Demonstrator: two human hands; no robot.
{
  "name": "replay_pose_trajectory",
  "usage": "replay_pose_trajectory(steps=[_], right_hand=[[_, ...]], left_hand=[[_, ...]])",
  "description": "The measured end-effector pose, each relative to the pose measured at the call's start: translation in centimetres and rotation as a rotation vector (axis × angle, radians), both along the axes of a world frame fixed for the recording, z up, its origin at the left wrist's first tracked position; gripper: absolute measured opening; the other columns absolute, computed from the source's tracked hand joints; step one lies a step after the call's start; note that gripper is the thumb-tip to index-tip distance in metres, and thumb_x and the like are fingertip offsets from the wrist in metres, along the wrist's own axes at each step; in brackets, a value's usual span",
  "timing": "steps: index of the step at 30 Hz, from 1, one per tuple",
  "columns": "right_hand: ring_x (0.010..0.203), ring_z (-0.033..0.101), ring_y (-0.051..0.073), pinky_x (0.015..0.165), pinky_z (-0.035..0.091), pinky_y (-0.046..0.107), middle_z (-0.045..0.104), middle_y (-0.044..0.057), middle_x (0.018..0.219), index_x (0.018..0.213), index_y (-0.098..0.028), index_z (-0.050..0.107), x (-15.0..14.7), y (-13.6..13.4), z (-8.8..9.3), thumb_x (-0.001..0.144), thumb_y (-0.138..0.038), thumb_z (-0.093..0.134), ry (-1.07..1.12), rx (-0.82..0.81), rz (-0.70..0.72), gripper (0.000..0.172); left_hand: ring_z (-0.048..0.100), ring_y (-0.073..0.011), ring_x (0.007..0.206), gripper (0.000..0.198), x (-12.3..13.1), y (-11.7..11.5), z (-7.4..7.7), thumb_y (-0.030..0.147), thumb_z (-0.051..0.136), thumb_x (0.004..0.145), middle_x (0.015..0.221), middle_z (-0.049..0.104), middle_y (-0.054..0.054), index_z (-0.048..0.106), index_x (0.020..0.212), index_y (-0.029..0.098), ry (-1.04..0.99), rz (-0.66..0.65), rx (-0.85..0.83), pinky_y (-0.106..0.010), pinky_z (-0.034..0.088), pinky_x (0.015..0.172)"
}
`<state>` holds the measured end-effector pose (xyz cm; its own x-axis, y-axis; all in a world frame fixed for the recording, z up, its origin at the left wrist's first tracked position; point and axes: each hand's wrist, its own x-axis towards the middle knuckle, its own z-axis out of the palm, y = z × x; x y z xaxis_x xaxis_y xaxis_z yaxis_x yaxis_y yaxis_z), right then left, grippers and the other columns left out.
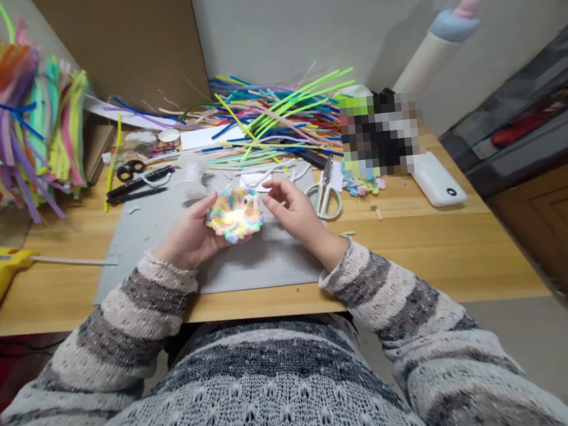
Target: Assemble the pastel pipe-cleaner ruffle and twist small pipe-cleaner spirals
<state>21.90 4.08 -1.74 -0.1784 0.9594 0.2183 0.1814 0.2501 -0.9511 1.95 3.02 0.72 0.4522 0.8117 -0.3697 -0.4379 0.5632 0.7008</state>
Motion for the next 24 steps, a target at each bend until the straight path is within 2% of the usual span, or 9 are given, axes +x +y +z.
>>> replay_pose_trajectory(steps=[3,6,9,11,13,15,19,24], right_hand=[[0.103,0.055,0.021,0.087,0.048,0.038,0.056,0.006,0.106,0.104,-0.024,0.062,0.4,0.0,0.3,0.083,-0.036,0.063,-0.227,0.373,0.008,0.024],[0.112,0.051,0.025,0.100,0.040,0.047,0.053,0.007,0.111,0.098,-0.024,0.063,0.2,-0.1,0.5,0.081,-0.031,0.065,-0.383,0.504,0.039,0.018],[0.105,0.054,0.024,0.093,0.044,0.044,0.054,0.007,0.107,0.098,-0.023,0.057,-0.2,-0.3,0.0,0.080,-0.029,0.064,-0.408,0.385,0.051,0.020],[0.090,0.057,0.020,0.079,0.048,0.037,0.056,0.006,0.105,0.105,-0.023,0.050,-0.6,-0.4,-0.5,0.079,-0.029,0.065,-0.317,0.203,0.057,0.031],[0.074,0.056,0.015,0.065,0.046,0.031,0.058,0.005,0.101,0.111,-0.023,0.044,-1.0,-0.4,-1.2,0.078,-0.029,0.065,-0.184,0.021,0.093,0.040],[0.068,0.055,0.013,0.059,0.044,0.027,0.060,0.002,0.095,0.111,-0.023,0.042,-1.3,-0.4,-1.6,0.076,-0.028,0.064,-0.061,-0.093,0.137,0.041],[0.068,0.055,0.013,0.056,0.043,0.025,0.060,0.000,0.090,0.104,-0.024,0.043,-1.8,-0.3,-1.8,0.071,-0.024,0.064,0.065,-0.191,0.136,0.040],[0.075,0.057,0.014,0.061,0.044,0.025,0.058,0.000,0.090,0.101,-0.024,0.044,-2.0,-0.4,-1.4,0.068,-0.022,0.061,0.048,-0.164,0.116,0.037]], left_hand=[[0.065,-0.0215,0.082,0.036,-0.2,0.0,-0.3,0.042,0.049,0.092,0.108,0.068,-0.011,0.062,0.115,0.017,0.139,0.057,0.098,-0.030,0.053,0.060],[0.063,-0.0157,0.077,0.030,0.0,-0.1,-0.8,0.040,0.057,0.089,0.107,0.067,-0.006,0.062,0.111,0.020,0.253,0.075,0.210,-0.023,0.047,0.057],[0.062,-0.0150,0.082,0.030,0.2,-0.3,-1.0,0.038,0.060,0.087,0.107,0.066,-0.005,0.061,0.111,0.020,0.264,0.040,0.274,-0.024,0.049,0.068],[0.062,-0.0150,0.083,0.032,0.4,-0.4,-1.0,0.038,0.061,0.087,0.105,0.065,-0.006,0.059,0.114,0.020,0.258,0.012,0.308,-0.026,0.049,0.074],[0.061,-0.0148,0.081,0.033,0.5,-0.5,-1.1,0.039,0.061,0.088,0.102,0.065,-0.005,0.059,0.115,0.020,0.252,-0.020,0.335,-0.027,0.048,0.075],[0.060,-0.0145,0.081,0.034,0.6,-0.5,-1.3,0.042,0.061,0.088,0.099,0.065,-0.004,0.059,0.115,0.021,0.245,-0.046,0.349,-0.026,0.047,0.074],[0.059,-0.0149,0.084,0.033,0.6,-0.5,-1.5,0.043,0.060,0.089,0.101,0.064,-0.004,0.060,0.114,0.021,0.259,-0.055,0.354,-0.024,0.046,0.071],[0.059,-0.0139,0.080,0.034,0.6,-0.4,-1.4,0.046,0.058,0.089,0.100,0.063,-0.003,0.060,0.114,0.022,0.293,-0.070,0.352,-0.023,0.045,0.065]])
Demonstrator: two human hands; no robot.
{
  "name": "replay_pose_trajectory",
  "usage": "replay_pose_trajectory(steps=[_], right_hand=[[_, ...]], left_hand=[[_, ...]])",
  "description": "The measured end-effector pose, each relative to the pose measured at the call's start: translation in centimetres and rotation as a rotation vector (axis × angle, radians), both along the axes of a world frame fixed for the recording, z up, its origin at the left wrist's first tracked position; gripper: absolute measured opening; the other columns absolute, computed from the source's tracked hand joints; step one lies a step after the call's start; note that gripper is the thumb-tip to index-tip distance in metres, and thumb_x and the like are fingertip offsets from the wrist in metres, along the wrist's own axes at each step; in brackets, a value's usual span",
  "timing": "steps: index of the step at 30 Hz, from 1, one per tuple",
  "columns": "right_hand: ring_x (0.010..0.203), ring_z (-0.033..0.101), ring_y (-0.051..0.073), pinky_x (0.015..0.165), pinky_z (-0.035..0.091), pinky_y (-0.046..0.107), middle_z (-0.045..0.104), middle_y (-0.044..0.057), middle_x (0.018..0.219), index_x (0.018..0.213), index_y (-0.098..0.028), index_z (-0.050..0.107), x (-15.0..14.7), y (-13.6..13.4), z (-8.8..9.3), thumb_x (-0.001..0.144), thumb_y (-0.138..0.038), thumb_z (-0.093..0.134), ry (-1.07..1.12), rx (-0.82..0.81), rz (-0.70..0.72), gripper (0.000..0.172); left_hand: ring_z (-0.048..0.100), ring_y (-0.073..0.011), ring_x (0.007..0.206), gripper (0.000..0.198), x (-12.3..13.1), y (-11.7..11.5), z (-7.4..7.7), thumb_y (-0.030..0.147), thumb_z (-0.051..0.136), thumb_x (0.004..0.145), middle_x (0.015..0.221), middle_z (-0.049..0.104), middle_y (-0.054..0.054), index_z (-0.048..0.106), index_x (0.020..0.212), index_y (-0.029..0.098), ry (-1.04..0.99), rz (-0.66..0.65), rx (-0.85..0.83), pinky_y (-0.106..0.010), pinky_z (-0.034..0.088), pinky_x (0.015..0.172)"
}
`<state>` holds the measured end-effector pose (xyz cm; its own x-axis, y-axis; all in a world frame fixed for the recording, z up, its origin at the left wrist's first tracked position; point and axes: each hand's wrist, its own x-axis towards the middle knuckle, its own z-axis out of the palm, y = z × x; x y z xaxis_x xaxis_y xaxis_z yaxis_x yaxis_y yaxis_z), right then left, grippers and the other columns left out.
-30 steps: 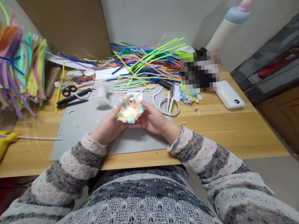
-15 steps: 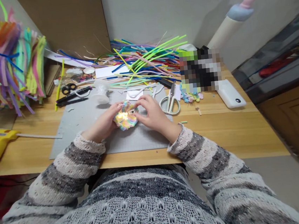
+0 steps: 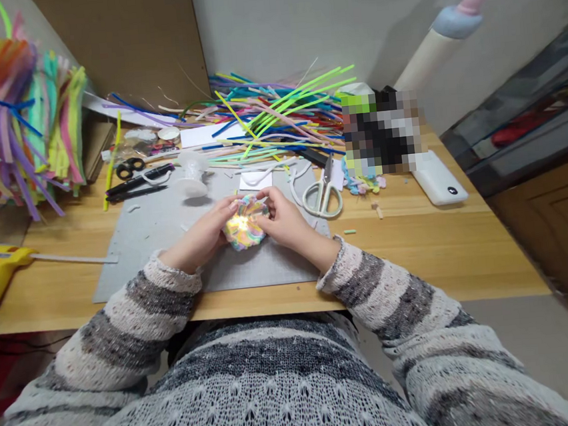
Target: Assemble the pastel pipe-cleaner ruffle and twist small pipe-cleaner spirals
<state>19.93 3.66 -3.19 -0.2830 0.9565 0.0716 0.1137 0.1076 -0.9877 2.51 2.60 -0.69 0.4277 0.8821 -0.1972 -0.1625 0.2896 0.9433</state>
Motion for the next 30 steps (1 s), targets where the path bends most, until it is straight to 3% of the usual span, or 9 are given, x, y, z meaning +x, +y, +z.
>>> replay_pose_trajectory(steps=[6,10,14,18,23,30], right_hand=[[0.066,0.054,0.013,0.056,0.042,0.025,0.055,-0.003,0.078,0.103,-0.023,0.044,0.3,0.3,-0.4,0.072,-0.026,0.059,-0.070,0.041,-0.055,0.035],[0.064,0.055,0.012,0.056,0.044,0.025,0.056,-0.004,0.077,0.105,-0.023,0.043,0.5,0.6,-0.6,0.076,-0.031,0.062,-0.052,0.033,-0.109,0.036],[0.063,0.054,0.011,0.051,0.044,0.023,0.056,-0.002,0.084,0.105,-0.024,0.042,0.4,0.5,-0.3,0.077,-0.037,0.065,0.013,0.021,-0.089,0.039],[0.062,0.056,0.012,0.048,0.046,0.024,0.055,-0.001,0.088,0.107,-0.026,0.041,0.0,-0.1,0.3,0.076,-0.046,0.066,0.116,-0.086,-0.010,0.044],[0.063,0.056,0.013,0.048,0.047,0.024,0.056,-0.001,0.081,0.105,-0.023,0.049,-0.4,-0.7,1.0,0.079,-0.047,0.062,0.132,-0.198,0.087,0.037],[0.058,0.054,0.012,0.045,0.049,0.025,0.058,-0.003,0.078,0.101,-0.022,0.054,-0.7,-0.9,1.0,0.074,-0.035,0.064,0.113,-0.286,0.012,0.031]], left_hand=[[0.062,-0.0183,0.088,0.038,0.1,-0.3,0.5,0.046,0.060,0.086,0.105,0.065,-0.004,0.058,0.116,0.024,0.004,0.037,-0.044,-0.027,0.049,0.069],[0.063,-0.0198,0.089,0.043,0.0,-0.2,0.7,0.039,0.066,0.079,0.112,0.063,-0.006,0.055,0.117,0.022,-0.020,0.161,-0.056,-0.030,0.051,0.070],[0.060,-0.0170,0.082,0.050,0.0,0.3,0.1,0.021,0.069,0.064,0.102,0.063,-0.005,0.054,0.111,0.018,0.048,0.287,0.088,-0.027,0.048,0.069],[0.059,-0.0173,0.084,0.036,-0.3,0.7,-0.4,0.020,0.065,0.066,0.095,0.065,-0.003,0.059,0.101,0.016,0.216,0.386,0.295,-0.026,0.046,0.075],[0.061,-0.0178,0.084,0.025,-0.6,0.5,-0.1,0.018,0.062,0.069,0.090,0.068,-0.002,0.065,0.095,0.015,0.416,0.373,0.406,-0.027,0.047,0.078],[0.062,-0.0191,0.088,0.041,-0.2,0.2,-0.6,0.021,0.071,0.066,0.097,0.069,-0.003,0.063,0.105,0.016,0.374,0.323,0.314,-0.029,0.048,0.080]])
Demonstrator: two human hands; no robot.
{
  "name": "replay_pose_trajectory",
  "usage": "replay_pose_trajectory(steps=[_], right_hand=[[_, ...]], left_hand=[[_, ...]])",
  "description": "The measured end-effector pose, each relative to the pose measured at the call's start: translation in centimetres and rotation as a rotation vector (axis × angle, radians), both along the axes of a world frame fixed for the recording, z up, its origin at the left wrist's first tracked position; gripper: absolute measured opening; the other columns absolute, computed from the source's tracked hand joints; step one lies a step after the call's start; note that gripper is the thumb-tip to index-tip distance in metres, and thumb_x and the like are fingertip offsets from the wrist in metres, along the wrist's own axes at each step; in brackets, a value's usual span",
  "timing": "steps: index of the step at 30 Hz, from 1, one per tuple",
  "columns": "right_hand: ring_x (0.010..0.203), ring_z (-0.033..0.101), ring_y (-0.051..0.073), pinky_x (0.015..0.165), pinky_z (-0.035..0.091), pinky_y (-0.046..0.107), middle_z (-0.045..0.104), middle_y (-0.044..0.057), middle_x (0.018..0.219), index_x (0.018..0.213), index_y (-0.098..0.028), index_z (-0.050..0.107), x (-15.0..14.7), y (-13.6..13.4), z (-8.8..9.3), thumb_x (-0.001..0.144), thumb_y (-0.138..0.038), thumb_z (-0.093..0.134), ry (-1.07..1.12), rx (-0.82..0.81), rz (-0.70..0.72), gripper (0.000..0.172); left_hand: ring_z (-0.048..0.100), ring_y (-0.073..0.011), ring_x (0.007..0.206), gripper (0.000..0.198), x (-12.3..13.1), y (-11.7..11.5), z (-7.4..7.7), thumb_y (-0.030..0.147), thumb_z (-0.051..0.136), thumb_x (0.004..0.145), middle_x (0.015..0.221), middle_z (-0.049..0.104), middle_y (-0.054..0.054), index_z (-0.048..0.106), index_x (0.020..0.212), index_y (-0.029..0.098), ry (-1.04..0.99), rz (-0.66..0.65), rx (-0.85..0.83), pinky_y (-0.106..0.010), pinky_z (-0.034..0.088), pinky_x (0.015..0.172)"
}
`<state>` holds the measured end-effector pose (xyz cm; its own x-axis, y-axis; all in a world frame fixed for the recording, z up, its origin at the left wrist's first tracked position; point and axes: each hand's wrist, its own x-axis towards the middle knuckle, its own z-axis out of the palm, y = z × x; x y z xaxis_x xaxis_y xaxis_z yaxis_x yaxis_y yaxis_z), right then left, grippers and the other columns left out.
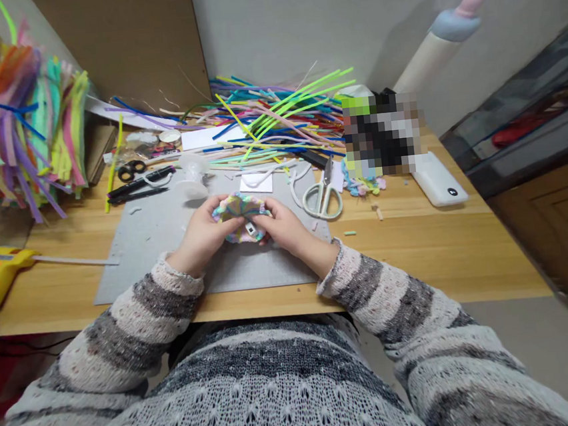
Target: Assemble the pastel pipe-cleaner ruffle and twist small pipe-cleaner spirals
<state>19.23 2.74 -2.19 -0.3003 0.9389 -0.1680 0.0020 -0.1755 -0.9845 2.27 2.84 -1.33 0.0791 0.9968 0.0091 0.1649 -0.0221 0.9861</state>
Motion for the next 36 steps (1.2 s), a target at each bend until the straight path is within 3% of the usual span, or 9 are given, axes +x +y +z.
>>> replay_pose_trajectory(steps=[5,18,25,29,33,36], right_hand=[[0.061,0.056,0.013,0.049,0.051,0.027,0.059,-0.002,0.080,0.102,-0.022,0.055,-0.1,0.0,-0.3,0.073,-0.038,0.066,0.057,-0.021,0.005,0.034],[0.067,0.058,0.015,0.053,0.054,0.029,0.059,0.000,0.085,0.102,-0.023,0.054,-0.3,-0.4,-0.4,0.073,-0.040,0.067,0.069,-0.001,0.044,0.036],[0.068,0.060,0.015,0.053,0.055,0.028,0.059,-0.001,0.082,0.107,-0.025,0.053,-0.2,-0.3,-0.1,0.076,-0.045,0.066,0.166,-0.088,0.008,0.039],[0.067,0.063,0.015,0.053,0.058,0.028,0.063,0.002,0.080,0.107,-0.023,0.055,0.5,0.3,0.3,0.083,-0.045,0.061,0.212,-0.184,-0.026,0.032],[0.064,0.062,0.013,0.052,0.059,0.026,0.066,0.004,0.080,0.102,-0.020,0.062,1.4,0.9,0.5,0.083,-0.042,0.064,0.161,-0.190,-0.019,0.030],[0.056,0.060,0.013,0.047,0.057,0.026,0.062,0.002,0.067,0.099,-0.019,0.065,1.9,1.3,0.4,0.081,-0.045,0.066,0.059,-0.150,-0.028,0.032]], left_hand=[[0.060,-0.0167,0.075,0.042,0.1,0.2,-0.5,0.023,0.072,0.061,0.086,0.066,-0.002,0.063,0.100,0.014,-0.119,0.036,-0.106,-0.027,0.046,0.071],[0.050,-0.0123,0.061,0.035,0.1,0.0,-0.5,0.019,0.073,0.059,0.070,0.053,0.004,0.047,0.082,0.019,-0.062,0.145,-0.112,-0.024,0.039,0.058],[0.060,-0.0154,0.076,0.039,0.2,0.5,-0.3,0.030,0.075,0.066,0.087,0.064,-0.002,0.056,0.097,0.016,-0.201,0.056,-0.116,-0.026,0.047,0.069],[0.064,-0.0177,0.079,0.035,-0.1,0.6,0.9,0.042,0.065,0.078,0.097,0.066,-0.005,0.057,0.104,0.019,-0.422,0.037,-0.338,-0.027,0.052,0.064],[0.065,-0.0203,0.086,0.025,-0.8,0.5,2.0,0.035,0.062,0.081,0.105,0.066,-0.008,0.061,0.100,0.018,-0.286,0.027,-0.407,-0.028,0.054,0.061],[0.062,-0.0221,0.094,0.027,-1.2,0.4,1.9,0.033,0.063,0.080,0.110,0.064,-0.010,0.063,0.103,0.018,-0.134,0.036,-0.340,-0.026,0.052,0.059]])
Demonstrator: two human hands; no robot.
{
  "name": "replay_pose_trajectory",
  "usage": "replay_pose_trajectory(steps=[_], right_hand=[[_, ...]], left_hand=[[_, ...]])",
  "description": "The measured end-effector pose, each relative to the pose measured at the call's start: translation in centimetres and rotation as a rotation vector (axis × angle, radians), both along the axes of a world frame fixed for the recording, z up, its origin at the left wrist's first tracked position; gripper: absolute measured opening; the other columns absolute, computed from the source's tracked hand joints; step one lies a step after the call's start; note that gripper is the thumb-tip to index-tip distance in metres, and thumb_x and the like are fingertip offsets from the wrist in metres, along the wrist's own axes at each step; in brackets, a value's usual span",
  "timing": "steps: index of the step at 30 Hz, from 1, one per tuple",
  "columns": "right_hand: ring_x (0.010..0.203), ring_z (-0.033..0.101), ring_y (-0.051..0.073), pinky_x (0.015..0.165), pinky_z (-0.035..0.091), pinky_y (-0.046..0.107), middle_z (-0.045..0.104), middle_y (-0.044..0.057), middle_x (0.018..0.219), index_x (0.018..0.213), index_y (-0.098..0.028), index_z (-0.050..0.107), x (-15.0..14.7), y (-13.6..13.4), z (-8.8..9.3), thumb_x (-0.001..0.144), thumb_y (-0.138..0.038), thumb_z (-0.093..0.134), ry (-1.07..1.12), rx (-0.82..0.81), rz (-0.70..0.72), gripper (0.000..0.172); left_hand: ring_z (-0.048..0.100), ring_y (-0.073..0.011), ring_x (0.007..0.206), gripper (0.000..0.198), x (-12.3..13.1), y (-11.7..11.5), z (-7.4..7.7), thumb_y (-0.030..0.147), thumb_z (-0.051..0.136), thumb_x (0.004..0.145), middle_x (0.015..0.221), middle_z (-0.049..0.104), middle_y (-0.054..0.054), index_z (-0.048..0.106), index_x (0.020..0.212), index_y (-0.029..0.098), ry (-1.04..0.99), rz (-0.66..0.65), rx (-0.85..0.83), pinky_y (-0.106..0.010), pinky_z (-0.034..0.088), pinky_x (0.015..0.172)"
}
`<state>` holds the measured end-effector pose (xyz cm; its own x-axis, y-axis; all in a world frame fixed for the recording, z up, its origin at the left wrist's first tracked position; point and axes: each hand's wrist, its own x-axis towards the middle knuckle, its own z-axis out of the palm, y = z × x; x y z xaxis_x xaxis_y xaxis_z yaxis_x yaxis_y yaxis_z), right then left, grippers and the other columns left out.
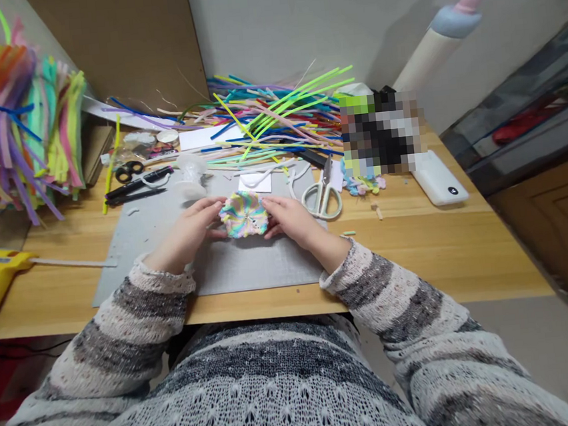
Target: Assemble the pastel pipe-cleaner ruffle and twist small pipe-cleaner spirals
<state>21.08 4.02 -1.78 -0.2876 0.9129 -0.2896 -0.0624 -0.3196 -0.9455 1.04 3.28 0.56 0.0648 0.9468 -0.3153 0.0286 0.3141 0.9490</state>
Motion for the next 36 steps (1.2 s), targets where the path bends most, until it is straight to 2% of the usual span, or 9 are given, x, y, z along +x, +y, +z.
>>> replay_pose_trajectory(steps=[4,9,12,16,23,26,31,35,36], right_hand=[[0.040,0.054,0.012,0.033,0.046,0.023,0.055,-0.004,0.052,0.110,-0.019,0.062,0.8,0.5,-0.2,0.083,-0.044,0.063,-0.234,0.139,-0.095,0.037],[0.038,0.049,0.010,0.031,0.035,0.021,0.053,-0.005,0.055,0.105,-0.022,0.059,1.5,0.9,-0.4,0.089,-0.043,0.053,-0.349,0.246,-0.143,0.027],[0.041,0.049,0.010,0.033,0.035,0.021,0.052,-0.005,0.057,0.105,-0.022,0.057,1.3,0.8,-0.4,0.088,-0.041,0.052,-0.334,0.196,-0.050,0.026],[0.053,0.054,0.011,0.046,0.042,0.024,0.056,-0.003,0.067,0.104,-0.020,0.058,1.0,0.4,-0.5,0.087,-0.036,0.055,-0.350,0.308,0.056,0.024],[0.064,0.057,0.014,0.059,0.045,0.028,0.060,0.000,0.074,0.107,-0.020,0.060,1.2,0.6,-0.7,0.088,-0.036,0.054,-0.359,0.373,0.060,0.025],[0.068,0.058,0.014,0.061,0.045,0.028,0.062,0.001,0.078,0.105,-0.020,0.060,1.6,0.8,-0.2,0.089,-0.037,0.052,-0.385,0.443,-0.049,0.024],[0.058,0.051,0.014,0.058,0.040,0.028,0.051,-0.001,0.059,0.069,-0.021,0.055,5.8,2.1,2.3,0.092,-0.040,0.047,-0.728,0.707,-0.295,0.030],[0.056,0.053,0.015,0.055,0.043,0.029,0.056,0.000,0.071,0.106,-0.023,0.055,12.2,4.3,4.1,0.092,-0.031,0.041,-0.807,0.706,-0.728,0.021],[0.061,0.056,0.016,0.059,0.046,0.031,0.060,0.002,0.077,0.110,-0.022,0.055,13.6,4.9,4.3,0.088,-0.028,0.046,-0.876,0.683,-0.743,0.024]], left_hand=[[0.060,-0.0224,0.105,0.038,-0.5,0.1,-1.0,0.034,0.062,0.083,0.120,0.061,-0.011,0.057,0.117,0.018,0.224,-0.028,0.213,-0.029,0.052,0.074],[0.055,-0.0249,0.116,0.042,-0.7,-0.1,-1.8,0.033,0.058,0.086,0.128,0.056,-0.015,0.052,0.123,0.015,0.433,-0.111,0.446,-0.041,0.046,0.097],[0.057,-0.0240,0.112,0.036,-0.5,-0.5,-1.9,0.029,0.056,0.088,0.125,0.058,-0.013,0.053,0.122,0.016,0.473,-0.193,0.467,-0.041,0.046,0.096],[0.059,-0.0222,0.105,0.035,-0.7,-0.8,-1.7,0.026,0.055,0.088,0.121,0.060,-0.011,0.053,0.122,0.017,0.509,-0.256,0.474,-0.042,0.048,0.093],[0.057,-0.0220,0.109,0.035,-1.4,-1.2,-2.2,0.026,0.057,0.089,0.123,0.057,-0.010,0.051,0.123,0.020,0.472,-0.237,0.452,-0.042,0.049,0.093],[0.052,-0.0233,0.116,0.035,-1.4,-1.6,-2.1,0.027,0.057,0.089,0.125,0.053,-0.010,0.051,0.123,0.021,0.453,-0.155,0.491,-0.041,0.048,0.093],[0.053,-0.0226,0.114,0.032,-1.3,-2.1,-1.5,0.030,0.057,0.089,0.127,0.053,-0.009,0.054,0.120,0.023,0.331,-0.043,0.450,-0.038,0.049,0.090],[0.052,-0.0239,0.116,0.033,-1.3,-2.2,-1.0,0.033,0.061,0.086,0.127,0.053,-0.008,0.055,0.117,0.022,0.226,0.069,0.357,-0.037,0.047,0.091],[0.052,-0.0239,0.116,0.033,-1.3,-2.2,-0.9,0.033,0.062,0.086,0.126,0.054,-0.008,0.056,0.116,0.022,0.210,0.086,0.342,-0.037,0.047,0.091]])
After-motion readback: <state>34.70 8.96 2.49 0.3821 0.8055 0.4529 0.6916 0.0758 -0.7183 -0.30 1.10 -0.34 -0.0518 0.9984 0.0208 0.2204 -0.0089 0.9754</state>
